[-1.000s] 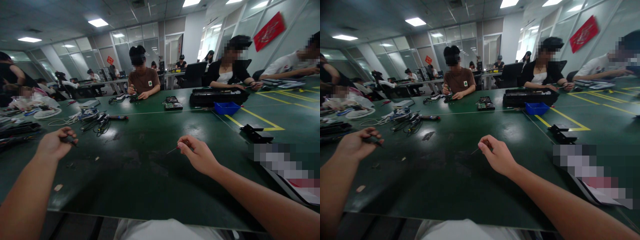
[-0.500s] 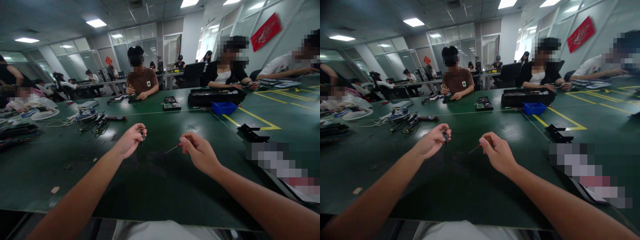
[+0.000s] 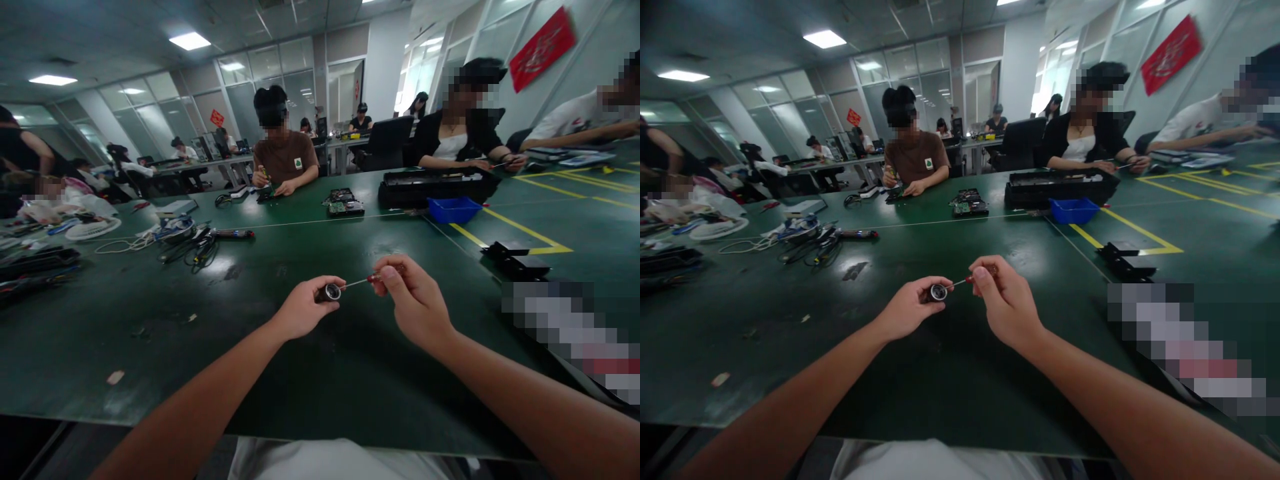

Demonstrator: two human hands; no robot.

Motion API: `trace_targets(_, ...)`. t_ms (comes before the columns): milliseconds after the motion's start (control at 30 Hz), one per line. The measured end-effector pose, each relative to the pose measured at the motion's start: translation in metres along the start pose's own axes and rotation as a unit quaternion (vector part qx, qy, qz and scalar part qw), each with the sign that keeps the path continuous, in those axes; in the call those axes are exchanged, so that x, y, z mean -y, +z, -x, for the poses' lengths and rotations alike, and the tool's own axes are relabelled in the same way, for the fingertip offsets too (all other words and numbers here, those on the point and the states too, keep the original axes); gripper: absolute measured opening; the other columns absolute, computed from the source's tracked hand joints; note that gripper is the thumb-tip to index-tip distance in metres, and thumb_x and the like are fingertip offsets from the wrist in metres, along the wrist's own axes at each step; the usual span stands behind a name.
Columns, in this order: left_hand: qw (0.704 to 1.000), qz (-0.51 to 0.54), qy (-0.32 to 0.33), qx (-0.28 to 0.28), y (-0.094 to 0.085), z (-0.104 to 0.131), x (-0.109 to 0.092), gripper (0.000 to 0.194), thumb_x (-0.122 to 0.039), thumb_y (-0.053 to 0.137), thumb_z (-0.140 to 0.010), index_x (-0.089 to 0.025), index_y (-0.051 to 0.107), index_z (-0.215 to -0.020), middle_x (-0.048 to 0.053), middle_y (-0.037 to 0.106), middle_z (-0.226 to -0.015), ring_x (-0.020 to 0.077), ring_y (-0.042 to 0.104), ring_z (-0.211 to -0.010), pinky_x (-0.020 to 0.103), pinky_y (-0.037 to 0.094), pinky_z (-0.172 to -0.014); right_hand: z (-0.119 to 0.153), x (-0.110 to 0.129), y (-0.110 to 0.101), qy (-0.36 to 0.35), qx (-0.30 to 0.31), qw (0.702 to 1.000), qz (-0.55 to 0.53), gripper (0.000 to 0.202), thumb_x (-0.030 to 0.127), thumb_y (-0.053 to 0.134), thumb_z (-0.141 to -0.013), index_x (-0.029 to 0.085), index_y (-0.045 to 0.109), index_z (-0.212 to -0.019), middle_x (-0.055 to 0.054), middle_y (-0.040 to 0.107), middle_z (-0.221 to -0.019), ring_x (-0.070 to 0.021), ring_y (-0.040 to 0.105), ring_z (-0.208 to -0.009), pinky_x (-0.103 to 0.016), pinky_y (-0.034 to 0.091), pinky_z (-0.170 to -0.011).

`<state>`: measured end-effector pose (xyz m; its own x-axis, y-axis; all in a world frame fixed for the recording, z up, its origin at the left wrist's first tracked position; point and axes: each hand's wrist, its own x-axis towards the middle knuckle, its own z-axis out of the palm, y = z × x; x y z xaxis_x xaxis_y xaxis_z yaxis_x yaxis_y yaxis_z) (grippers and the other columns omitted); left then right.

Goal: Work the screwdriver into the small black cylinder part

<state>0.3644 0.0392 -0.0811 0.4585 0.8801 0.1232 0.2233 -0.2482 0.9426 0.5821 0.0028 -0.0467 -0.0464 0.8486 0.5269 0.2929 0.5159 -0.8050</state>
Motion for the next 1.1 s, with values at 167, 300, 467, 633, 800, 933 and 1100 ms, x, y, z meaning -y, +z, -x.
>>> trace_targets(167, 1.0, -0.002, 0.025, -0.01, -0.003, 0.003, 0.003, 0.046, -0.013, 0.072, -0.08, -0.026, 0.064, -0.123, 0.008, 0.066, -0.121, 0.0234, 0.062, -0.112, 0.043, 0.044, -0.104, 0.001, -0.003, 0.003, -0.004, 0.043, 0.998, 0.036, 0.024, 0.041, 0.045, -0.102, 0.022, 0.059, -0.1, 0.0, 0.061, -0.073, -0.0161, 0.061, -0.068, -0.03, 0.048, -0.063)
trace_targets(300, 1.0, -0.004, 0.012, -0.013, -0.005, 0.005, 0.003, 0.04, -0.013, 0.073, -0.079, -0.022, 0.065, -0.117, 0.009, 0.068, -0.117, 0.0239, 0.064, -0.106, 0.042, 0.047, -0.098, -0.001, -0.001, 0.003, 0.004, 0.049, 0.998, 0.03, 0.024, 0.041, 0.046, -0.101, 0.021, 0.06, -0.099, -0.001, 0.064, -0.074, -0.0168, 0.064, -0.07, -0.03, 0.049, -0.066)
trace_targets(467, 0.996, -0.079, 0.034, -0.023, -0.009, 0.006, 0.003, 0.04, -0.019, 0.075, -0.08, -0.026, 0.069, -0.119, 0.007, 0.069, -0.119, 0.0266, 0.062, -0.112, 0.045, 0.042, -0.105, -0.001, -0.001, 0.002, 0.01, 0.059, 0.997, 0.041, 0.022, 0.04, 0.048, -0.1, 0.022, 0.06, -0.099, -0.002, 0.067, -0.077, -0.0177, 0.066, -0.071, -0.03, 0.051, -0.066)
trace_targets(633, 0.993, -0.098, 0.056, -0.03, -0.011, 0.006, 0.004, 0.04, -0.021, 0.074, -0.082, -0.025, 0.069, -0.121, 0.006, 0.069, -0.122, 0.027, 0.06, -0.118, 0.045, 0.039, -0.11, 0.0, -0.004, 0.001, 0.019, 0.062, 0.996, 0.053, 0.022, 0.04, 0.047, -0.101, 0.022, 0.06, -0.102, -0.003, 0.068, -0.08, -0.0188, 0.067, -0.075, -0.032, 0.052, -0.069)
trace_targets(800, 0.991, -0.118, 0.059, -0.036, -0.011, 0.006, 0.001, 0.041, -0.022, 0.072, -0.084, -0.026, 0.067, -0.124, 0.005, 0.068, -0.124, 0.0267, 0.059, -0.122, 0.044, 0.038, -0.11, -0.001, -0.007, 0.004, 0.042, 0.025, 0.997, 0.063, 0.023, 0.04, 0.045, -0.101, 0.022, 0.059, -0.101, -0.003, 0.068, -0.08, -0.0195, 0.067, -0.075, -0.034, 0.051, -0.069)
trace_targets(933, 0.988, -0.136, 0.062, -0.034, -0.011, 0.006, 0.001, 0.043, -0.02, 0.071, -0.085, -0.027, 0.066, -0.127, 0.006, 0.067, -0.125, 0.027, 0.059, -0.121, 0.044, 0.039, -0.109, -0.004, -0.005, 0.006, 0.045, 0.014, 0.997, 0.067, 0.023, 0.04, 0.046, -0.1, 0.021, 0.059, -0.099, -0.003, 0.068, -0.078, -0.0192, 0.067, -0.073, -0.033, 0.051, -0.068)
trace_targets(1100, 0.983, -0.173, 0.06, -0.031, -0.013, 0.006, 0.005, 0.044, -0.021, 0.069, -0.086, -0.028, 0.065, -0.129, 0.007, 0.066, -0.125, 0.0277, 0.059, -0.118, 0.045, 0.041, -0.106, -0.007, -0.003, 0.002, 0.053, 0.03, 0.99, 0.126, 0.029, 0.047, 0.053, -0.096, 0.022, 0.064, -0.087, -0.001, 0.066, -0.068, -0.0163, 0.061, -0.06, -0.028, 0.044, -0.055)
